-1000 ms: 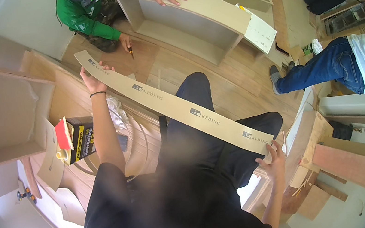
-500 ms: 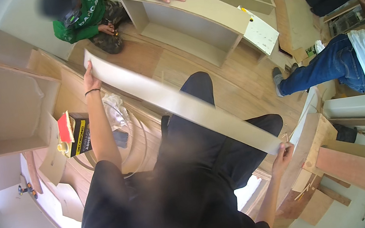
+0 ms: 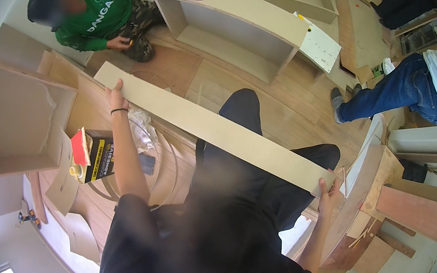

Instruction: The person fits a thin wooden strip into a cabinet frame, then stands to pick up a utility knife and a long wooden strip. They measure and mark the strip with a pencil, then place it into the cabinet frame while others work nearby.

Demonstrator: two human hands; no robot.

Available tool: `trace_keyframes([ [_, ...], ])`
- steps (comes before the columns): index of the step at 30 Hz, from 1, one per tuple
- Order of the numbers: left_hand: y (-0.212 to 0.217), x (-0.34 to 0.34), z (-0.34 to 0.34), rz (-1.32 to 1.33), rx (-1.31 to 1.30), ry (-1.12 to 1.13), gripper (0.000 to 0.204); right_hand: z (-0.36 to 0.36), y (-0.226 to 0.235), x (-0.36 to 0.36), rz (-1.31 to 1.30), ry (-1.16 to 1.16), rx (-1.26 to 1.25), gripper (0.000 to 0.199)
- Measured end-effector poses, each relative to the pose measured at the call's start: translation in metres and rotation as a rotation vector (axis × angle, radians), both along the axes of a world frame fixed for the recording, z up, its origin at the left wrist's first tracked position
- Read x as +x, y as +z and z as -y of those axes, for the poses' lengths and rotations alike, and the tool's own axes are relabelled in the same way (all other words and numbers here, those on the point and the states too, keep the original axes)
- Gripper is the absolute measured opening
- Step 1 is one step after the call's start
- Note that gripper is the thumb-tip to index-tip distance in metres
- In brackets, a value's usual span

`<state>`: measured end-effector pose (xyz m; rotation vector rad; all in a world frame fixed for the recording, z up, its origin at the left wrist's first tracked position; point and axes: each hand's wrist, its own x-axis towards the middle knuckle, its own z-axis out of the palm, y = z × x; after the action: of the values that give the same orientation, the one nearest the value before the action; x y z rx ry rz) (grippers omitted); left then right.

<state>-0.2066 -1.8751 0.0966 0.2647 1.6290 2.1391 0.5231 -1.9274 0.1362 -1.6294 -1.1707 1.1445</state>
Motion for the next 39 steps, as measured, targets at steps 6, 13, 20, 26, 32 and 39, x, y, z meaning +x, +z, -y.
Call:
trace_keyframes([
  [6, -0.023, 0.004, 0.001, 0.081, 0.092, -0.025, 0.044, -0.004, -0.012, 0.0, 0.017, -0.045, 0.004, 0.039],
  [13, -0.027, -0.007, -0.012, 0.212, 0.037, 0.012, 0.035, -0.016, -0.019, 0.004, 0.017, -0.151, -0.081, 0.046],
  [20, -0.035, -0.071, -0.128, 0.109, 0.176, -0.1, 0.042, -0.142, -0.045, -0.007, -0.037, -0.244, -0.085, 0.049],
  [26, -0.072, -0.16, -0.251, 0.277, 0.011, 0.052, 0.039, -0.3, -0.08, -0.053, -0.287, -0.136, -0.203, 0.048],
  [32, -0.122, -0.246, -0.355, 0.236, 0.032, 0.059, 0.036, -0.38, -0.097, -0.153, -0.32, -0.098, -0.22, 0.059],
  [39, -0.146, -0.303, -0.445, 0.219, -0.108, -0.127, 0.039, -0.443, -0.119, -0.185, -0.31, 0.052, -0.174, 0.067],
])
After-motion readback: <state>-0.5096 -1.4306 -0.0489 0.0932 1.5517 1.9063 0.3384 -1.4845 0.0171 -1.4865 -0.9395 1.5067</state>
